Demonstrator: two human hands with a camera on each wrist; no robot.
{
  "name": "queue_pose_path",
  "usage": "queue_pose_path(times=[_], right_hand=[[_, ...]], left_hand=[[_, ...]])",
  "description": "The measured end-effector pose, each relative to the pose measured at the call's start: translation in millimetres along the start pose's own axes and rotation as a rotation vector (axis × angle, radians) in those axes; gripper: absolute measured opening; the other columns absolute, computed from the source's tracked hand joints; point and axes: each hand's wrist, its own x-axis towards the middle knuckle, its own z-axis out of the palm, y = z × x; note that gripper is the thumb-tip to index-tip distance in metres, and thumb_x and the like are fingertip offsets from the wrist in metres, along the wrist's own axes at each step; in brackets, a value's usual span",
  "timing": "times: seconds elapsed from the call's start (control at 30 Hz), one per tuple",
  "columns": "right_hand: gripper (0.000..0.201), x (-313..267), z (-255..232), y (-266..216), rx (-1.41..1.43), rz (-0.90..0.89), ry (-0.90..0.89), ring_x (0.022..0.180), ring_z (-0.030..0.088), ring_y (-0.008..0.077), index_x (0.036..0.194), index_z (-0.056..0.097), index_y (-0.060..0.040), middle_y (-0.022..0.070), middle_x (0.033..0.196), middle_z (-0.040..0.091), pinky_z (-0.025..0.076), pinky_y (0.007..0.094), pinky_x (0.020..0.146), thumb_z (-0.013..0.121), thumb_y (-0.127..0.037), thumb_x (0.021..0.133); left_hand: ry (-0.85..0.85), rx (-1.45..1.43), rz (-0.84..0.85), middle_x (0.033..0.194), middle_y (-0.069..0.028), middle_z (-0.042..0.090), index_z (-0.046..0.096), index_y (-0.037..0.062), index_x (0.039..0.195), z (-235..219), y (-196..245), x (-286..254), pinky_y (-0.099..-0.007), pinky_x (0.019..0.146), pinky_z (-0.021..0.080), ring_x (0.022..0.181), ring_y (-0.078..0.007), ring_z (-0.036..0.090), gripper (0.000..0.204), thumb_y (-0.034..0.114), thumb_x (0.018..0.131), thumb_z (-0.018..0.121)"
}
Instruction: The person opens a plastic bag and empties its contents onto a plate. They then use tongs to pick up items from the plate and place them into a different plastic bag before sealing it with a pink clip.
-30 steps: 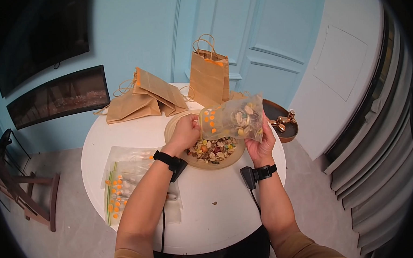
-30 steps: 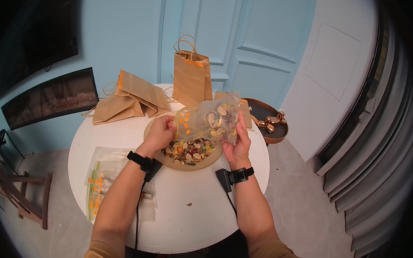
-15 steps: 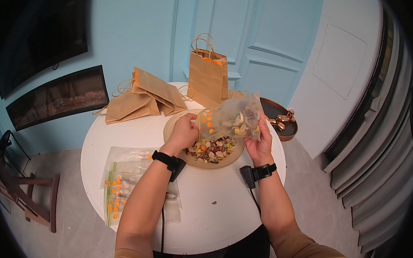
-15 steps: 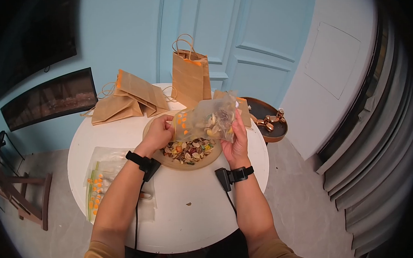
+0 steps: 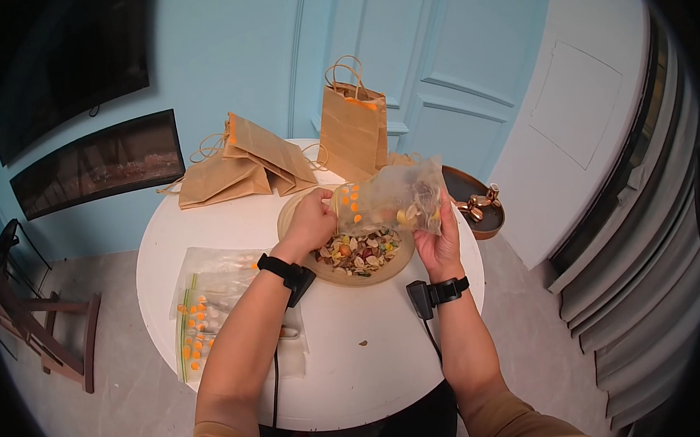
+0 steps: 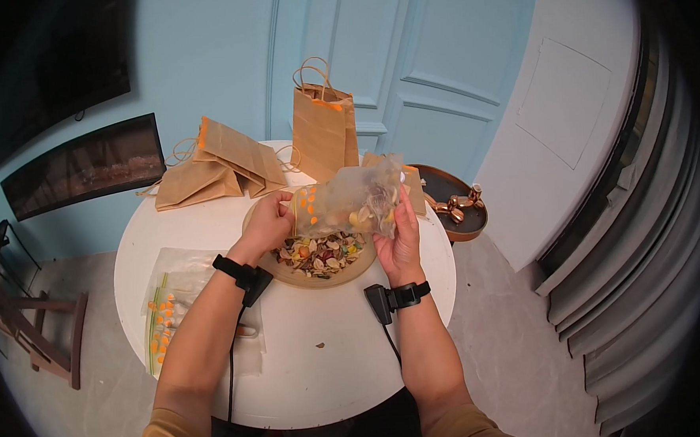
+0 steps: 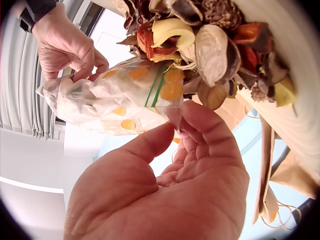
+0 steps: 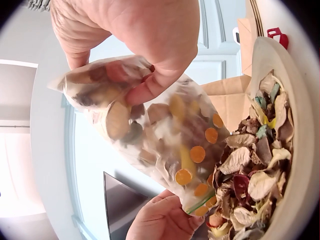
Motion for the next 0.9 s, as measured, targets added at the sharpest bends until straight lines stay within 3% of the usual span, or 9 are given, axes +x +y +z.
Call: queue_pose_path(times=[0.07,0.17,0.27,0.37,0.77,0.87,0.9], right_hand=[[0.063,0,0,0,-0.015,-0.001,-0.004,0.130,0.052,0.0231,0.152,0.033,-0.0089,0.0089,0.143,0.050,0.048,0.0427,0.108,0.058,-0.035,0.101],[0.064,0,0,1,-0.016,-0.005,0.000,0.131,0.051,0.0234,0.153,0.032,-0.0088,0.0091,0.144,0.050,0.047,0.0429,0.108,0.058,-0.035,0.100],[0.066,0,1,0,-0.003,-0.008,-0.015,0.131,0.051,0.0239,0.153,0.031,-0.0080,0.0096,0.145,0.049,0.047,0.0432,0.109,0.060,-0.035,0.100],[0.069,0,3,0,0.051,-0.006,-0.036,0.132,0.050,0.0250,0.153,0.029,-0.0066,0.0108,0.147,0.047,0.047,0.0433,0.108,0.062,-0.032,0.098],[0.079,-1,4,0,0.044,-0.005,-0.060,0.130,0.052,0.0267,0.154,0.024,-0.0035,0.0132,0.147,0.046,0.050,0.0428,0.105,0.070,-0.022,0.093],[0.076,-1,0,2,0.031,-0.007,-0.060,0.130,0.053,0.0265,0.153,0.026,-0.0027,0.0131,0.146,0.047,0.050,0.0426,0.105,0.070,-0.021,0.093],[0.074,0,-1,3,0.023,-0.007,-0.063,0.131,0.052,0.0264,0.152,0.028,-0.0023,0.0129,0.145,0.048,0.049,0.0429,0.107,0.069,-0.022,0.093]], left_hand=[[-0.014,-0.012,-0.028,0.074,-0.0122,0.067,0.056,-0.0055,0.123,-2,3,-1,-0.0352,0.063,0.050,0.067,-0.0209,0.065,0.041,-0.001,0.082,0.055],[-0.008,-0.036,0.003,0.070,-0.0023,0.061,0.055,-0.0051,0.123,-1,2,-2,-0.0274,0.052,0.044,0.057,-0.0093,0.055,0.036,-0.002,0.087,0.054],[0.033,-0.012,0.011,0.069,-0.0025,0.061,0.054,-0.0054,0.124,-1,5,-3,-0.0274,0.053,0.044,0.057,-0.0097,0.055,0.038,-0.002,0.086,0.055],[0.024,-0.011,-0.052,0.078,-0.0143,0.068,0.054,-0.0055,0.126,-5,14,-6,-0.0356,0.064,0.051,0.069,-0.0223,0.066,0.043,0.000,0.084,0.055],[0.025,0.026,-0.020,0.078,-0.0160,0.068,0.056,-0.0044,0.125,-3,4,-3,-0.0375,0.070,0.052,0.074,-0.0270,0.068,0.043,0.004,0.083,0.058],[0.027,0.090,0.037,0.076,-0.0039,0.062,0.055,-0.0049,0.125,-1,4,-3,-0.0295,0.063,0.049,0.067,-0.0135,0.060,0.041,0.002,0.085,0.057],[0.027,0.105,0.053,0.078,-0.0054,0.063,0.055,-0.0052,0.125,0,4,-3,-0.0304,0.065,0.050,0.069,-0.0149,0.061,0.042,0.002,0.084,0.058]])
